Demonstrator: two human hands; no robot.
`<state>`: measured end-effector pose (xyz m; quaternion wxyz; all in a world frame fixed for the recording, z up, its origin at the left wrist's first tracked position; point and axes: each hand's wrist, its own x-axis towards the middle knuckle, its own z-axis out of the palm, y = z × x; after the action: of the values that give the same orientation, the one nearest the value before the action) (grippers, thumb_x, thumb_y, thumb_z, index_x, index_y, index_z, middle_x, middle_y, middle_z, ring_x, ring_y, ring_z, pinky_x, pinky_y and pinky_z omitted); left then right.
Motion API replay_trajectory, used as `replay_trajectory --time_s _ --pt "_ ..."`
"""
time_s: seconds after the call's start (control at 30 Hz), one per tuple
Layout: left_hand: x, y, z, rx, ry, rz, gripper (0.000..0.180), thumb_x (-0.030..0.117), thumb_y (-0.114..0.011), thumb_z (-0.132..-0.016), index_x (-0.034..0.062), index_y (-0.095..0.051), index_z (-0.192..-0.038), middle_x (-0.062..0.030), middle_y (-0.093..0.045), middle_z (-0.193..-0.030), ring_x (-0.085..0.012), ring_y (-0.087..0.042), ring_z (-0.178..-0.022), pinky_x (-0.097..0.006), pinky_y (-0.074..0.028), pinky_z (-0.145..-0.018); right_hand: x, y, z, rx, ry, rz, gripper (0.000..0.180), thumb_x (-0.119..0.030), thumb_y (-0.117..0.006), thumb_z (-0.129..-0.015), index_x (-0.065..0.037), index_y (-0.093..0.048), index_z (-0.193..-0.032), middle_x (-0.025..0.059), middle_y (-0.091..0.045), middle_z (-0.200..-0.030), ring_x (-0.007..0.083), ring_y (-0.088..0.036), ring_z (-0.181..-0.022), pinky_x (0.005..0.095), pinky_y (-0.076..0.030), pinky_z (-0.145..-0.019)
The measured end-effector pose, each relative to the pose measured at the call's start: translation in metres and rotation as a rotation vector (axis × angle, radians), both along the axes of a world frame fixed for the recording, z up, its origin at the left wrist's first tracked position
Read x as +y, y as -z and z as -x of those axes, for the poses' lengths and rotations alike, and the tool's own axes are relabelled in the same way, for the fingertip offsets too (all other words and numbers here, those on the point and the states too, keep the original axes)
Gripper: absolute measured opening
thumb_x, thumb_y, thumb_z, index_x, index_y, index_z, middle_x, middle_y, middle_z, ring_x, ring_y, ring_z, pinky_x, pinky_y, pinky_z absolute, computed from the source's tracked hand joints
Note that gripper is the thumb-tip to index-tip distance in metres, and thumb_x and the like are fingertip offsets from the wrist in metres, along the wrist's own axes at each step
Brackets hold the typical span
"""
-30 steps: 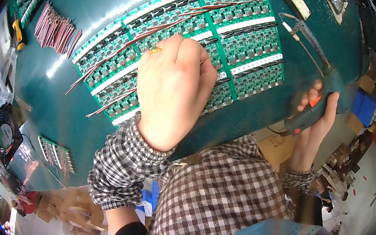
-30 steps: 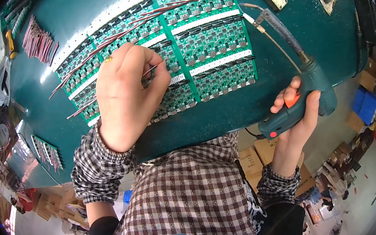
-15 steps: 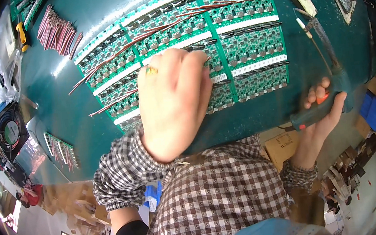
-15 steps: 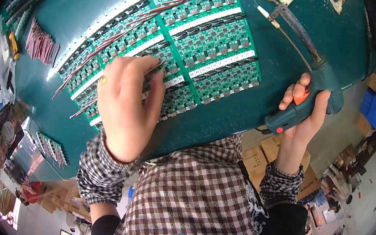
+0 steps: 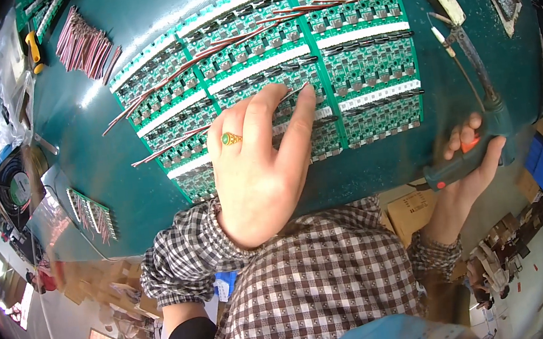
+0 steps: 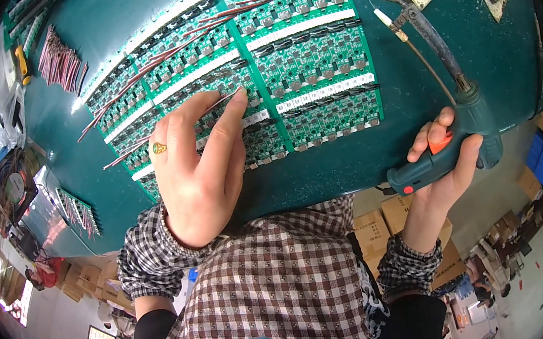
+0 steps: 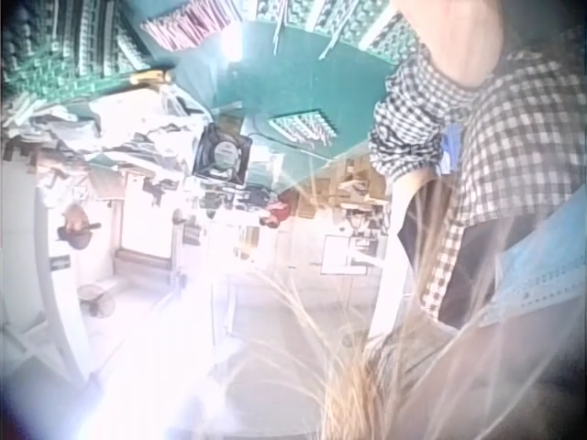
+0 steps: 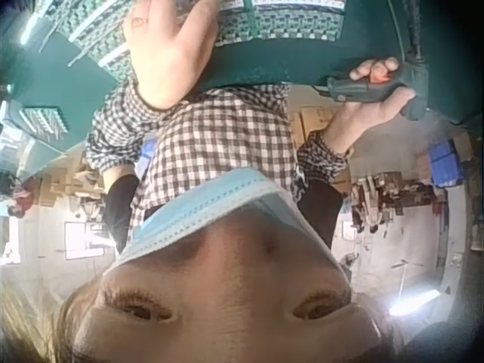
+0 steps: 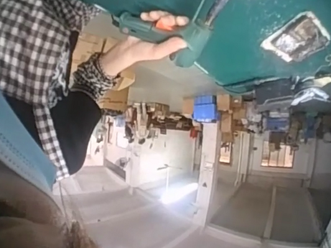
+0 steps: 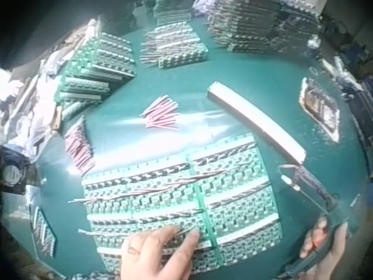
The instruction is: The person solders wires onto circuit boards using a soldering gun, picking up and positioning wires and circuit boards by hand.
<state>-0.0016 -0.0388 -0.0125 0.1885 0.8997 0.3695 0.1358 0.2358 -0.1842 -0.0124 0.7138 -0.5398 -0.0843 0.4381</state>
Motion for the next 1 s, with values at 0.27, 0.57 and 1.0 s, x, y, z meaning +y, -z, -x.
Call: replay_trajectory --time_s 0.27,0.57,1.0 --pt "0.001 0.0 0.0 -0.018 -0.004 0.028 0.039 0.008 -0.059 -0.066 0.0087 -0.061 -0.105 -0.0084 -0.052 -0.103 -0.0223 -0.052 -0.089 -0.037 -0.04 -0.078 0.0 -0.001 0.0 -0.015 -0.013 0.002 0.048 -0.044 -0.043 -0.091 0.002 -0.044 -0.1 0.0066 -0.05 -0.078 0.0157 -0.054 -0.067 0.0248 -0.05 -0.05" --pt "-0.007 0.004 -0.001 0.049 0.013 -0.16 0.039 0.01 -0.061 -0.065 0.0107 -0.06 -0.104 -0.0074 -0.05 -0.107 -0.0212 -0.051 -0.091 -0.038 -0.039 -0.079 -0.002 -0.001 0.0 -0.011 -0.018 -0.019 0.047 -0.043 -0.043 -0.091 0.003 -0.044 -0.101 0.007 -0.05 -0.078 0.0165 -0.054 -0.067 0.0256 -0.05 -0.051" --pt "0.018 0.003 0.002 -0.169 -0.057 0.09 0.021 -0.004 -0.064 -0.069 0.0041 -0.058 -0.087 -0.0087 -0.056 -0.083 -0.0253 -0.054 -0.077 -0.034 -0.043 -0.065 -0.019 -0.016 0.017 -0.121 -0.054 0.023 0.053 -0.047 -0.049 -0.087 0.003 -0.044 -0.105 0.0071 -0.05 -0.078 0.0171 -0.053 -0.068 0.0267 -0.051 -0.052"
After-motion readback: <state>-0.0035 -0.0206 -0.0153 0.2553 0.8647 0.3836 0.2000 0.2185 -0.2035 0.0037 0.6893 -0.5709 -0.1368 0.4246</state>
